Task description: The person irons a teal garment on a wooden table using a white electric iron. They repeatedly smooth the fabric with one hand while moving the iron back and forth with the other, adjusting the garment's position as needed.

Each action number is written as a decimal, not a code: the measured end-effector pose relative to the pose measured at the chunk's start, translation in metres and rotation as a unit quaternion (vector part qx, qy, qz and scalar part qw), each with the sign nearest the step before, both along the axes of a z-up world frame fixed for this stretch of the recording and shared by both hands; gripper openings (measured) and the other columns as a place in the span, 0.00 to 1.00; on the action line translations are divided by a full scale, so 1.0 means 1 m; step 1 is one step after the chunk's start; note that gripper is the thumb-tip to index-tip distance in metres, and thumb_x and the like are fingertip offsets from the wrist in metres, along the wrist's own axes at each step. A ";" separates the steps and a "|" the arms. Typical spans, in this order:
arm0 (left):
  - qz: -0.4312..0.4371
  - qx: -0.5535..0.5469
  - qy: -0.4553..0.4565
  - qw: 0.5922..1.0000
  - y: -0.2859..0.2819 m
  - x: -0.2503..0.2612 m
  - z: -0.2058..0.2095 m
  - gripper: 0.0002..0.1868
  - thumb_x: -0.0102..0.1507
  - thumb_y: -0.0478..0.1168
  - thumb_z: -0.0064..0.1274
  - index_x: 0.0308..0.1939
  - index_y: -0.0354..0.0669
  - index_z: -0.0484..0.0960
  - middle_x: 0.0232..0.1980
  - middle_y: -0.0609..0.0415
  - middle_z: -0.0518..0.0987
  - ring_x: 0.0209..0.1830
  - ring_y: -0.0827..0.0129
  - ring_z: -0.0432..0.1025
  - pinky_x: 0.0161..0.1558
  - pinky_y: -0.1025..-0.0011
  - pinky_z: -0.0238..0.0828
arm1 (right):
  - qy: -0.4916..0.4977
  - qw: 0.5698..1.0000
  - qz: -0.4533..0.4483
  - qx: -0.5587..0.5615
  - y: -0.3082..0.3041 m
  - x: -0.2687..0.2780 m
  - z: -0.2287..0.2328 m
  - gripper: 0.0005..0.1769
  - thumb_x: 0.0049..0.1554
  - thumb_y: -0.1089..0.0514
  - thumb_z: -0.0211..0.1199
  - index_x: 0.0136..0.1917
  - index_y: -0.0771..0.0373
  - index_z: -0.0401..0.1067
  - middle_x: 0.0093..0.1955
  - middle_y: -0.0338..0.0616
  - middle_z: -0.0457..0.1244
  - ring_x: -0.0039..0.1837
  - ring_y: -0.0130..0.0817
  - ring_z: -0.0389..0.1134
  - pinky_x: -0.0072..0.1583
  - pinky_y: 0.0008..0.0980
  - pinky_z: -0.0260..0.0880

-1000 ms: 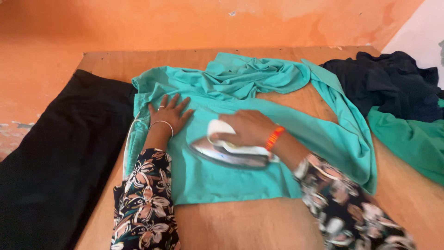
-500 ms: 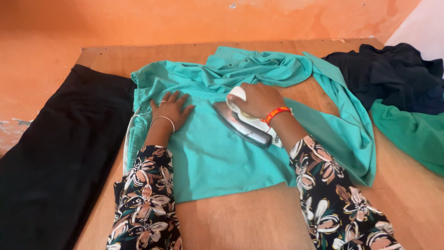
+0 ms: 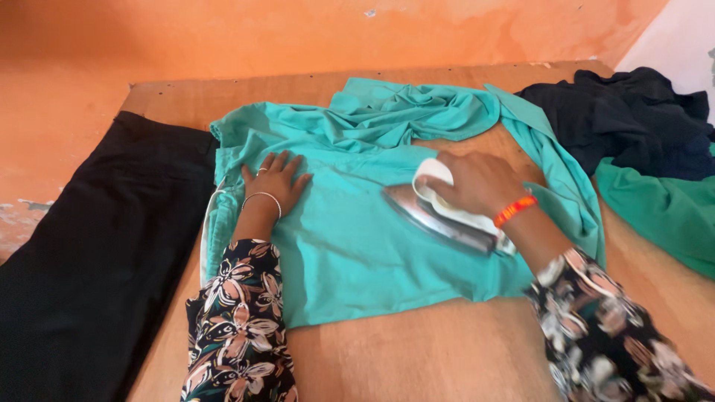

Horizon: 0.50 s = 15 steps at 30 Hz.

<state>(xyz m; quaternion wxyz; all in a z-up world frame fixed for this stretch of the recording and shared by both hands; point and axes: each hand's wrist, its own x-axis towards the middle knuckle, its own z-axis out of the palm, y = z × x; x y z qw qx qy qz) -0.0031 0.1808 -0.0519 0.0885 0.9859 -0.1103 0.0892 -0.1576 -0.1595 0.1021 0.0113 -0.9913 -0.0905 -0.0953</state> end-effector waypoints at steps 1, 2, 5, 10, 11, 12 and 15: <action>-0.001 -0.002 0.001 1.000 -0.001 -0.001 0.000 0.32 0.68 0.66 0.34 0.75 0.67 0.63 0.81 0.60 0.55 0.81 0.62 0.47 0.71 0.28 0.33 | -0.004 0.999 0.021 0.025 0.000 0.010 -0.002 0.32 0.57 0.29 0.54 0.56 0.56 0.75 0.44 0.59 0.70 0.48 0.61 0.71 0.50 0.57 0.69; -0.001 -0.004 0.001 1.000 -0.001 -0.002 0.001 0.32 0.68 0.66 0.34 0.75 0.67 0.63 0.81 0.60 0.55 0.81 0.62 0.47 0.71 0.28 0.33 | -0.009 0.998 0.044 0.051 0.003 0.022 -0.003 0.31 0.56 0.29 0.54 0.57 0.54 0.76 0.46 0.58 0.71 0.49 0.61 0.71 0.50 0.57 0.69; 0.000 -0.010 0.007 1.000 -0.001 -0.003 0.005 0.32 0.68 0.66 0.34 0.75 0.67 0.63 0.81 0.60 0.55 0.81 0.62 0.47 0.71 0.28 0.32 | -0.018 0.997 0.062 0.044 0.026 0.055 -0.007 0.32 0.58 0.28 0.54 0.55 0.56 0.76 0.49 0.57 0.70 0.53 0.60 0.70 0.53 0.56 0.69; -0.004 -0.030 0.001 1.000 0.001 -0.003 0.004 0.29 0.70 0.63 0.33 0.74 0.68 0.65 0.81 0.62 0.56 0.81 0.61 0.47 0.71 0.27 0.32 | 0.005 0.996 0.069 0.063 0.066 0.070 -0.007 0.33 0.55 0.28 0.56 0.55 0.56 0.76 0.51 0.55 0.70 0.55 0.58 0.70 0.53 0.56 0.69; -0.006 -0.032 -0.001 0.999 0.003 -0.002 0.004 0.29 0.70 0.62 0.34 0.74 0.68 0.65 0.81 0.61 0.57 0.81 0.61 0.48 0.71 0.27 0.33 | 0.012 0.995 0.076 0.059 0.067 0.066 -0.007 0.33 0.55 0.28 0.56 0.56 0.56 0.75 0.50 0.55 0.70 0.55 0.58 0.70 0.53 0.56 0.69; -0.009 -0.035 -0.002 0.999 0.004 -0.002 0.004 0.29 0.70 0.62 0.34 0.74 0.68 0.65 0.81 0.61 0.57 0.81 0.61 0.48 0.71 0.26 0.33 | 0.021 0.995 0.082 0.055 0.069 0.061 -0.007 0.33 0.56 0.28 0.55 0.56 0.56 0.75 0.50 0.55 0.70 0.55 0.58 0.70 0.53 0.56 0.68; -0.009 -0.038 0.001 0.999 0.004 -0.003 0.006 0.29 0.69 0.62 0.35 0.73 0.67 0.65 0.80 0.61 0.58 0.81 0.62 0.48 0.72 0.27 0.33 | 0.043 0.983 0.163 0.066 0.056 0.029 -0.004 0.31 0.55 0.29 0.56 0.55 0.55 0.76 0.47 0.58 0.70 0.51 0.60 0.70 0.52 0.56 0.68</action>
